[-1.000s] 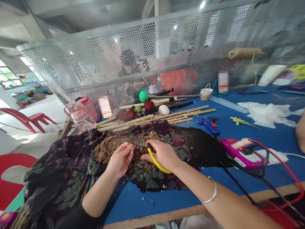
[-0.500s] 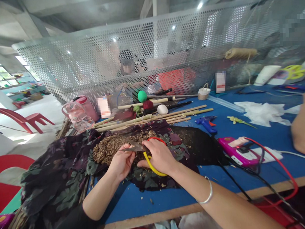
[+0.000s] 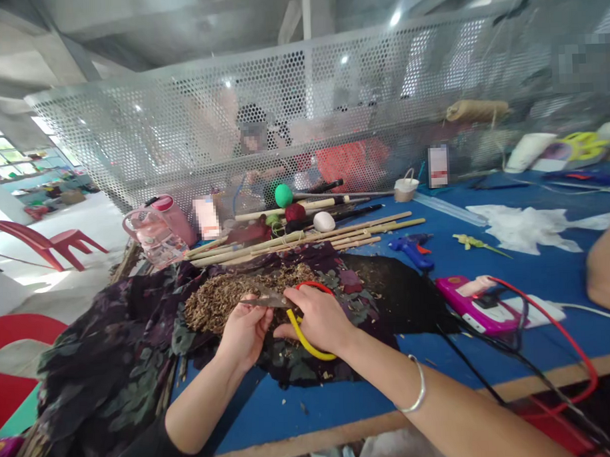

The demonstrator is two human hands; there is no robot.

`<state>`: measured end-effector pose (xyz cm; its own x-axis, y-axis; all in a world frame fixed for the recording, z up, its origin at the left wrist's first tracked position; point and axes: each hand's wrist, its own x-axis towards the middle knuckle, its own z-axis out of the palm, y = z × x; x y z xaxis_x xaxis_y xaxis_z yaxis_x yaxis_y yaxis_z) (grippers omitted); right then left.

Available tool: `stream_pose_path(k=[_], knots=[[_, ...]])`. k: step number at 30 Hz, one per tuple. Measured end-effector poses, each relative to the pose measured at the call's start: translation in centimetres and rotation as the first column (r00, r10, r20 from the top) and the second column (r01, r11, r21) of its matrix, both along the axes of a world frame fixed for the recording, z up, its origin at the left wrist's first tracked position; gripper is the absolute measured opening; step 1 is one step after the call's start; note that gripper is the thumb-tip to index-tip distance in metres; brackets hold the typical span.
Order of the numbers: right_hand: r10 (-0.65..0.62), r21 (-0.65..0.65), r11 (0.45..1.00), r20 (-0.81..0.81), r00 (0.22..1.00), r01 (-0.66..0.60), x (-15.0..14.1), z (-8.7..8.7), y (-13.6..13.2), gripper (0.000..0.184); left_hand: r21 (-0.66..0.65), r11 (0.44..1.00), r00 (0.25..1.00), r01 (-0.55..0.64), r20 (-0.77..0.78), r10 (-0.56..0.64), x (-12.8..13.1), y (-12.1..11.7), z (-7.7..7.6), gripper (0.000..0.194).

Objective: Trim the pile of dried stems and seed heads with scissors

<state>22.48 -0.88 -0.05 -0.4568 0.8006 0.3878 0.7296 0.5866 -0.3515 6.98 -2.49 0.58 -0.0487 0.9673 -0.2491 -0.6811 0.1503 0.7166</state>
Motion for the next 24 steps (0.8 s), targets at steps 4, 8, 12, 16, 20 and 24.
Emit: stream_pose_path(k=[4, 8, 12, 16, 20, 24], knots=[[-0.007, -0.010, 1.000, 0.025, 1.000, 0.007, 0.10, 0.18, -0.01, 0.051, 0.011, 1.000, 0.999, 0.001, -0.034, 0.000, -0.04, -0.08, 0.04, 0.028], [-0.016, -0.041, 0.999, 0.031, 0.999, 0.017, 0.17, 0.22, 0.01, 0.048, 0.006, 1.000, 0.999, -0.005, -0.048, 0.006, -0.12, -0.19, 0.09, 0.026], [-0.009, -0.074, 0.997, 0.018, 1.000, 0.010, 0.24, 0.10, 0.02, 0.044, 0.012, 1.000, 0.999, -0.003, -0.036, 0.003, -0.16, -0.14, 0.11, 0.028], [-0.004, -0.115, 0.993, -0.010, 1.000, 0.003, 0.24, 0.06, 0.03, 0.038, 0.021, 1.000, 1.000, 0.000, -0.005, 0.000, -0.41, 0.07, 0.13, 0.033], [-0.014, -0.049, 0.999, -0.003, 1.000, 0.014, 0.15, 0.17, 0.01, 0.048, -0.018, 0.998, 0.998, -0.055, 0.009, 0.055, -0.60, 0.31, 0.09, 0.030], [-0.006, 0.022, 1.000, -0.005, 1.000, 0.006, 0.03, 0.26, -0.01, 0.056, -0.048, 0.998, 0.999, -0.051, 0.013, 0.051, -0.48, 0.34, -0.03, 0.030]])
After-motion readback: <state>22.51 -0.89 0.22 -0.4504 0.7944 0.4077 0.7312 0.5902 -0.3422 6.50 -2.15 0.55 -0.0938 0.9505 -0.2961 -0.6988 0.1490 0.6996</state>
